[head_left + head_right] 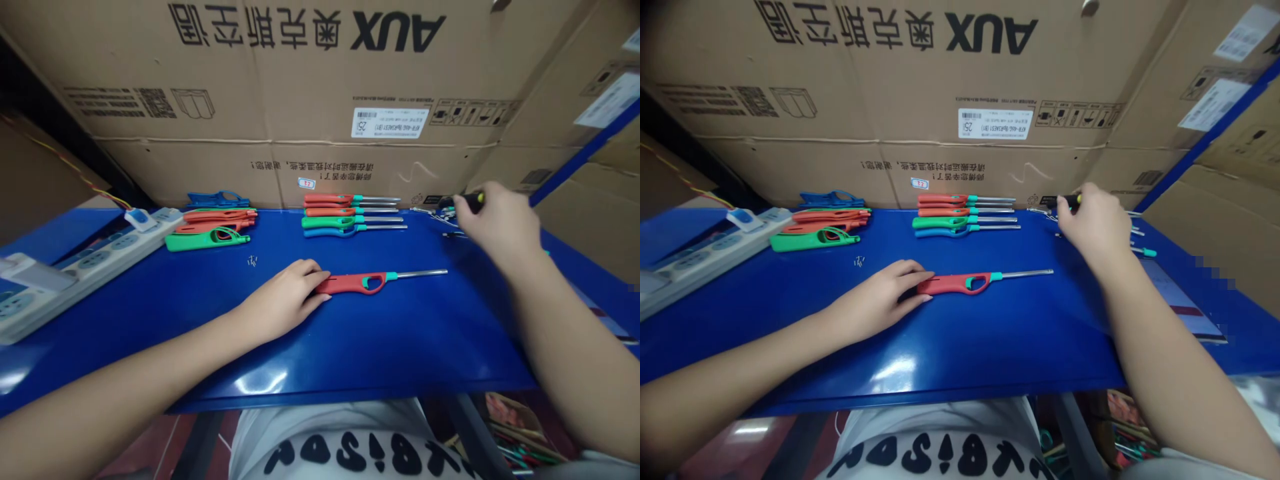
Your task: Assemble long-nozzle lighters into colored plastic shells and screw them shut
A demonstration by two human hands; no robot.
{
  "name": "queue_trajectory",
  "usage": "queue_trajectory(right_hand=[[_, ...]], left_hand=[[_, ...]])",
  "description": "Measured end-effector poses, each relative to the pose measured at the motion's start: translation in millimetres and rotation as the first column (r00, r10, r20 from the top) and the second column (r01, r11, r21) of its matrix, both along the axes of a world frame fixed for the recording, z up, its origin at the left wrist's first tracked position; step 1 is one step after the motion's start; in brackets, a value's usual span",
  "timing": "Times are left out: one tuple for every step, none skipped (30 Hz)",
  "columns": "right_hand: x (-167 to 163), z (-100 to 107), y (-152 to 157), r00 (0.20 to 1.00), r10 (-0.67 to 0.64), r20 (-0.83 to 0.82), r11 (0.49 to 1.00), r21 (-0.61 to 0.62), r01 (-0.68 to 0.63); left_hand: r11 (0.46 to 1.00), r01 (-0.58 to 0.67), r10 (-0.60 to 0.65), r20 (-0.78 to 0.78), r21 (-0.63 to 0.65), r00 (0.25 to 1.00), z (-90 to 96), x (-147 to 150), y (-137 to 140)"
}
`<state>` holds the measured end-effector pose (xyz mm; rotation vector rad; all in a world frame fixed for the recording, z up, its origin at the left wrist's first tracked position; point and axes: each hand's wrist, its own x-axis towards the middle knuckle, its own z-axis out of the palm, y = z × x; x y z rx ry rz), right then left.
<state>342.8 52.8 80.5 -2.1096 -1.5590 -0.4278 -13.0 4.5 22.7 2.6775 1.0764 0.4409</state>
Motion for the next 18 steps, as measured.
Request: queue_trajectory(right_hand=[[-12, 7, -6, 1.000, -0.029, -0.011, 0.994, 0.104, 0.030], [-24, 12, -12, 1.000, 0.019, 0.010, 0.976, 0.218, -0.021], [-38, 15, -18, 0.993, 0.114, 0.026, 0.937, 0.329, -0.116], [-51, 16, -23, 0.966, 0.258, 0.019, 0.888, 0.389, -0.244], [-65, 15, -26, 0.918, 0.395, -0.021, 0.836, 0.422, -0.351], [-79, 12, -29, 0.856, 0.510, -0.084, 0.796, 0.425, -0.432], [-92, 8, -31, 0.794, 0.589, -0.152, 0.762, 0.430, -0.484], [-104, 3, -31, 0.734, 0.644, -0.215, 0.745, 0.396, -0.537], [-116, -3, -31, 0.668, 0.695, -0.266, 0.714, 0.361, -0.600], [-128, -8, -29, 0.604, 0.738, -0.301, 0.675, 0.321, -0.665], [-138, -13, -27, 0.553, 0.770, -0.320, 0.634, 0.279, -0.721], [-147, -18, -25, 0.514, 0.790, -0.335, 0.602, 0.260, -0.755], [-155, -22, -22, 0.471, 0.803, -0.366, 0.571, 0.246, -0.783], [-163, -26, -18, 0.427, 0.814, -0.394, 0.542, 0.250, -0.803], [-170, -29, -15, 0.391, 0.824, -0.409, 0.516, 0.260, -0.816], [-175, -33, -12, 0.359, 0.837, -0.413, 0.489, 0.268, -0.830], [-181, -35, -9, 0.332, 0.848, -0.413, 0.465, 0.279, -0.840], [-185, -38, -7, 0.307, 0.856, -0.416, 0.444, 0.286, -0.849]], left_hand=[[1.000, 0.006, -0.006, 0.000, 0.001, 1.000, 0.2, 0, -1], [1.000, 0.015, -0.015, 0.003, 0.005, 1.000, 0.5, 1, -3], [1.000, 0.028, -0.029, 0.006, 0.008, 1.000, 0.8, 1, -5], [0.999, 0.040, -0.040, 0.009, 0.011, 0.999, 1.2, 2, -6], [0.999, 0.047, -0.047, 0.008, 0.012, 0.999, 1.6, 2, -8], [0.999, 0.053, -0.053, 0.007, 0.012, 0.999, 1.9, 3, -10], [0.998, 0.059, -0.059, 0.005, 0.013, 0.998, 2.2, 3, -11], [0.998, 0.065, -0.065, 0.004, 0.015, 0.998, 2.5, 4, -13], [0.997, 0.072, -0.072, 0.003, 0.016, 0.997, 2.9, 4, -14], [0.997, 0.079, -0.079, 0.000, 0.016, 0.997, 3.3, 5, -16], [0.996, 0.084, -0.084, -0.003, 0.015, 0.996, 3.9, 5, -17], [0.996, 0.089, -0.089, -0.004, 0.011, 0.996, 4.4, 5, -18], [0.996, 0.094, -0.094, -0.003, 0.007, 0.996, 5.0, 5, -18], [0.995, 0.099, -0.099, -0.001, 0.004, 0.995, 5.5, 5, -19], [0.995, 0.104, -0.104, 0.004, 0.003, 0.995, 6.0, 6, -19], [0.994, 0.109, -0.109, 0.011, 0.001, 0.994, 6.3, 6, -20], [0.993, 0.114, -0.114, 0.017, -0.001, 0.993, 6.5, 6, -19], [0.993, 0.118, -0.118, 0.024, -0.002, 0.993, 6.5, 6, -19]])
